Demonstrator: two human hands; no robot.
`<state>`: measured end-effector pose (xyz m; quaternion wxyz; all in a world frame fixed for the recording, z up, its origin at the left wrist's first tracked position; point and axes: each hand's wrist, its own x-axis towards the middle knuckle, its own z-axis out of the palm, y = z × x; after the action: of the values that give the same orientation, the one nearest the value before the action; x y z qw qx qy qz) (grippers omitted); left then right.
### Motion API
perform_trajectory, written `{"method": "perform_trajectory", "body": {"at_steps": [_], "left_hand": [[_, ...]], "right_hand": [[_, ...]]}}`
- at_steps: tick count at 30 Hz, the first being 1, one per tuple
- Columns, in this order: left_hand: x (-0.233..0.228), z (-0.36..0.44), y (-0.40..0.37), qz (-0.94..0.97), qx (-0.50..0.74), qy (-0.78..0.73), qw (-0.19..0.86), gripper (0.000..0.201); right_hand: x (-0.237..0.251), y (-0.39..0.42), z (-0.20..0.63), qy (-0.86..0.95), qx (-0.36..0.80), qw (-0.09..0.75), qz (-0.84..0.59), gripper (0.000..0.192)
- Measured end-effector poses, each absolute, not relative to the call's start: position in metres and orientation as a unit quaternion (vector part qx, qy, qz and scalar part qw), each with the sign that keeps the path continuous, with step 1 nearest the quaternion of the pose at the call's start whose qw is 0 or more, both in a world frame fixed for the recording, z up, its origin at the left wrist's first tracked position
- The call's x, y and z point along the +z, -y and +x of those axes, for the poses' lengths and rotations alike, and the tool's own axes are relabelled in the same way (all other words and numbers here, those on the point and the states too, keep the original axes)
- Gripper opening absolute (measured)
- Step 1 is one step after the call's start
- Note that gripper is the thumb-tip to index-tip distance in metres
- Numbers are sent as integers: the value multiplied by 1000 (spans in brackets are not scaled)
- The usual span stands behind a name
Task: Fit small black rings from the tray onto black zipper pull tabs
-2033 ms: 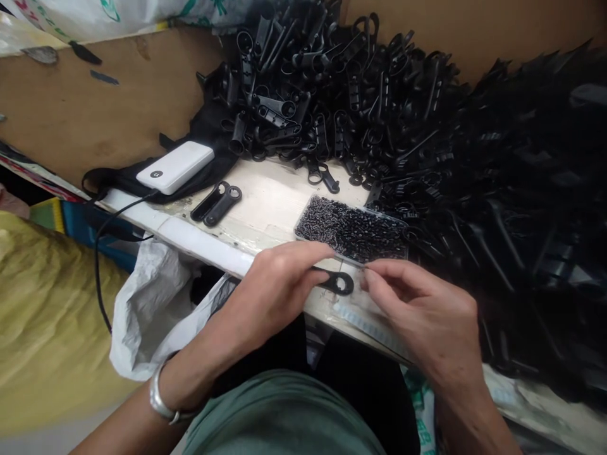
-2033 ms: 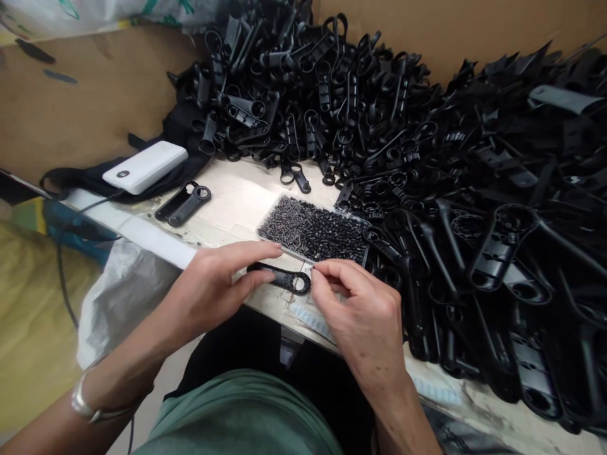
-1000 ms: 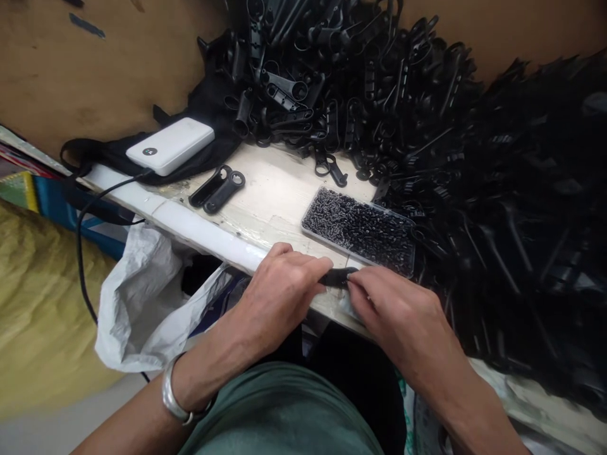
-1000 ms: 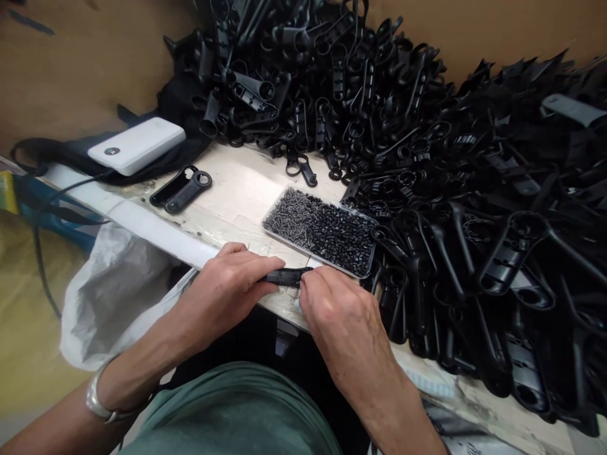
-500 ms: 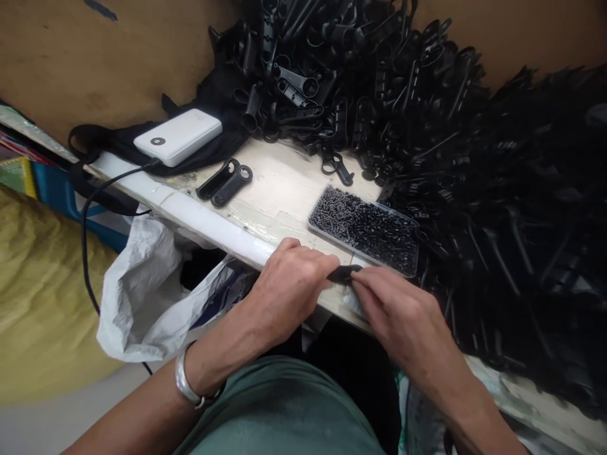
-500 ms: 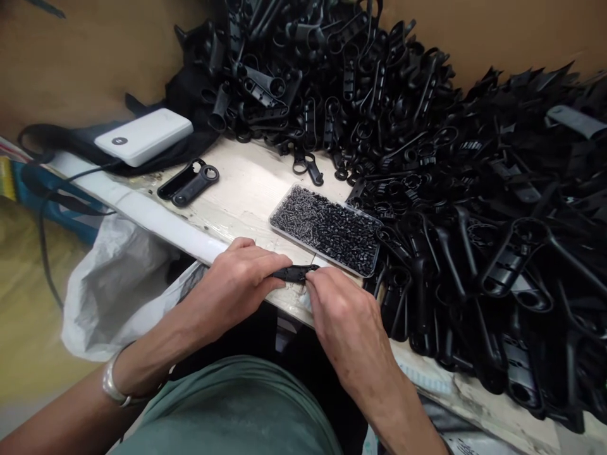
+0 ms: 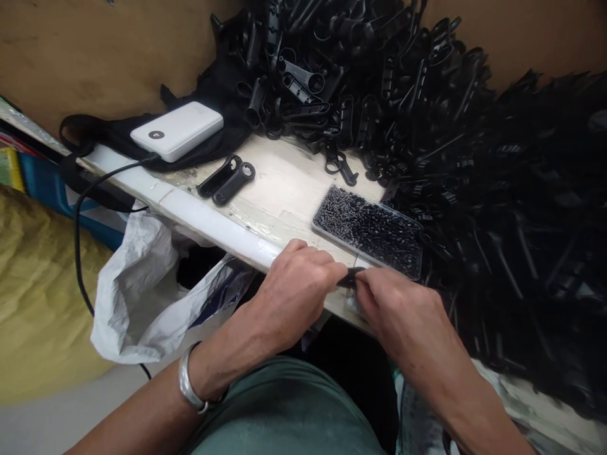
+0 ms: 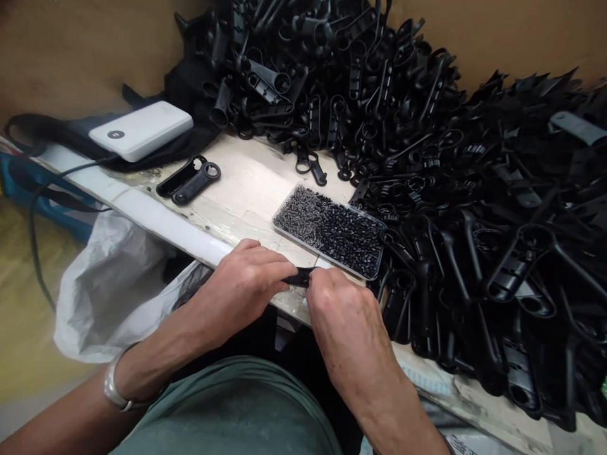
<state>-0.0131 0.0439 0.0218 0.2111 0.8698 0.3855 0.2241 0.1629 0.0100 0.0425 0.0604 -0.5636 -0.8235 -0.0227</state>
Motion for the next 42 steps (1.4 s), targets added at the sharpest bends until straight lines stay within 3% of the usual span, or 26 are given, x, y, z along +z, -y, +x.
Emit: {"method": "perform_trajectory", "body": {"at_steps": [8, 13, 20, 25, 32, 37, 42], "left_hand": [[21, -12, -46, 868, 225, -388, 215, 20], [29, -12, -48, 876, 207, -384, 205, 23], [29, -12, -44, 911, 129, -375, 117, 29], [32, -13, -43, 930, 84, -353, 65, 34], [38, -11, -46, 956, 35, -292, 18, 29], [36, -11, -43, 932, 62, -345, 98, 39], [30, -10, -32, 901, 172, -364, 163, 50]], "right_hand": [[60, -7, 121, 782, -146, -137, -591, 26], [58, -11, 125, 779, -133, -144, -595, 23], [55, -28, 164, 799, 74, 13, -597, 15], [60, -38, 177, 786, 206, 62, -579, 17], [49, -10, 196, 608, 354, 321, -634, 9], [44, 23, 199, 434, 503, 405, -629, 31], [32, 25, 187, 289, 596, 504, -554, 55]]}}
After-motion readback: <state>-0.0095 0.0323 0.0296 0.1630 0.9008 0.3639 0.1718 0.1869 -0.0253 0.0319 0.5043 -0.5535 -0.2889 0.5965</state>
